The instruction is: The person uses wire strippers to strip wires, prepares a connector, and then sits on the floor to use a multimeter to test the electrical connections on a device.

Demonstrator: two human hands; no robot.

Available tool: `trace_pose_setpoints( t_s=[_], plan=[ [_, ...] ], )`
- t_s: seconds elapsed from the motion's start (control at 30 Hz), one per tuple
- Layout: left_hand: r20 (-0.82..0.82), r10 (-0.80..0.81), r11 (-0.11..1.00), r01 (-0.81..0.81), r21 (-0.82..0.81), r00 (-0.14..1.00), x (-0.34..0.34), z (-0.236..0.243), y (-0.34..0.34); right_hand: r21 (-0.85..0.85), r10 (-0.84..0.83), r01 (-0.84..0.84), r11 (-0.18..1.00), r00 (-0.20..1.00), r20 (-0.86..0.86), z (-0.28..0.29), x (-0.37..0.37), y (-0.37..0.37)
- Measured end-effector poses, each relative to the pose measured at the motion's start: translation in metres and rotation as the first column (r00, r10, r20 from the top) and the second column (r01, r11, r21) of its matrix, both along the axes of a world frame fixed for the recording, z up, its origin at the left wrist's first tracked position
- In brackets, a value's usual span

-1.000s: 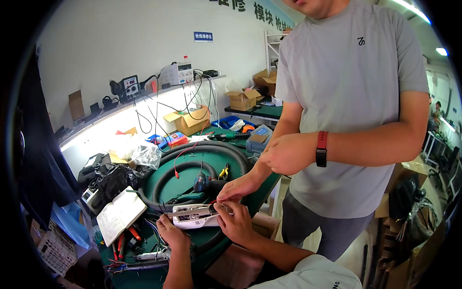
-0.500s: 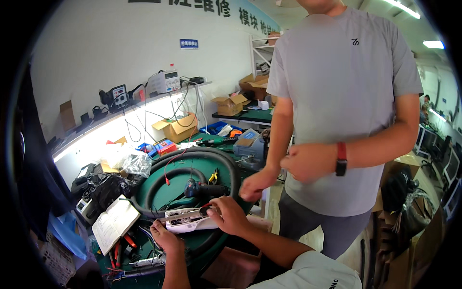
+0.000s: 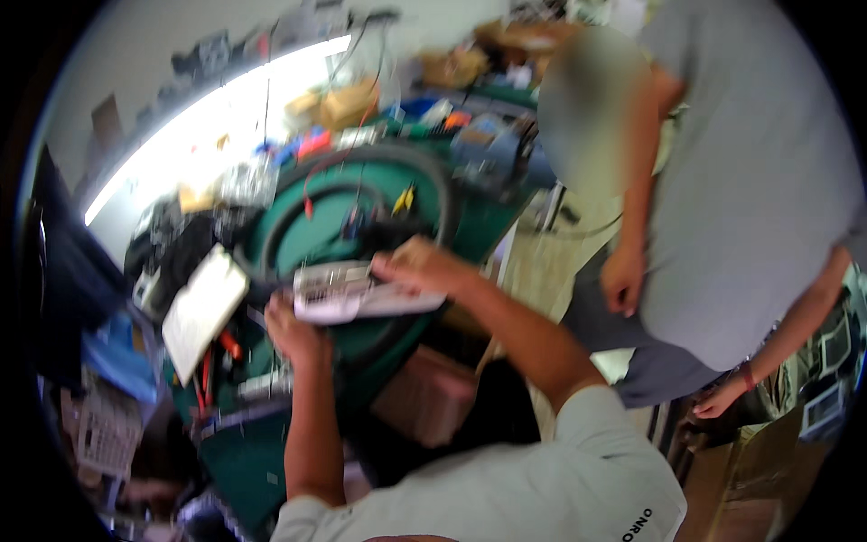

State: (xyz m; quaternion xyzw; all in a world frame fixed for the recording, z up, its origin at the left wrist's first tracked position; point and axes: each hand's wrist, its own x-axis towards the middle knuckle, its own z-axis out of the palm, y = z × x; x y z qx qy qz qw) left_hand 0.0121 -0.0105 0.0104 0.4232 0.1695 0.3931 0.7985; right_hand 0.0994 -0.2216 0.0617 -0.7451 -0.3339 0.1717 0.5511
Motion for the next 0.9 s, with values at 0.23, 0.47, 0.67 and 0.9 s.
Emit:
trace_pose_setpoints(
  t_s=[0.23, 0.47, 0.67, 0.9],
  plan=[
    [0.144, 0.071, 0.997, -0.075, 0.022, 0.987, -0.003, -0.009, 0.015, 0.11, 0.047, -0.039, 0.993, 0.997, -0.067, -0.002, -0.017, 0.012],
    [0.131, 0.045, 0.998, -0.051, 0.046, 0.99, -0.007, -0.011, 0.014, 0.097, 0.041, -0.033, 0.995, 0.997, -0.073, 0.0, -0.021, 0.008],
    [0.097, 0.064, 0.997, -0.067, 0.023, 0.993, -0.007, -0.002, 0.008, 0.122, 0.054, -0.043, 0.992, 0.995, -0.089, -0.001, -0.016, 0.009],
    [0.104, 0.06, 0.998, -0.061, 0.009, 0.993, -0.009, 0.0, 0.008, 0.057, -0.01, 0.005, 0.998, 0.996, 0.087, -0.006, -0.012, 0.011]
  ],
)
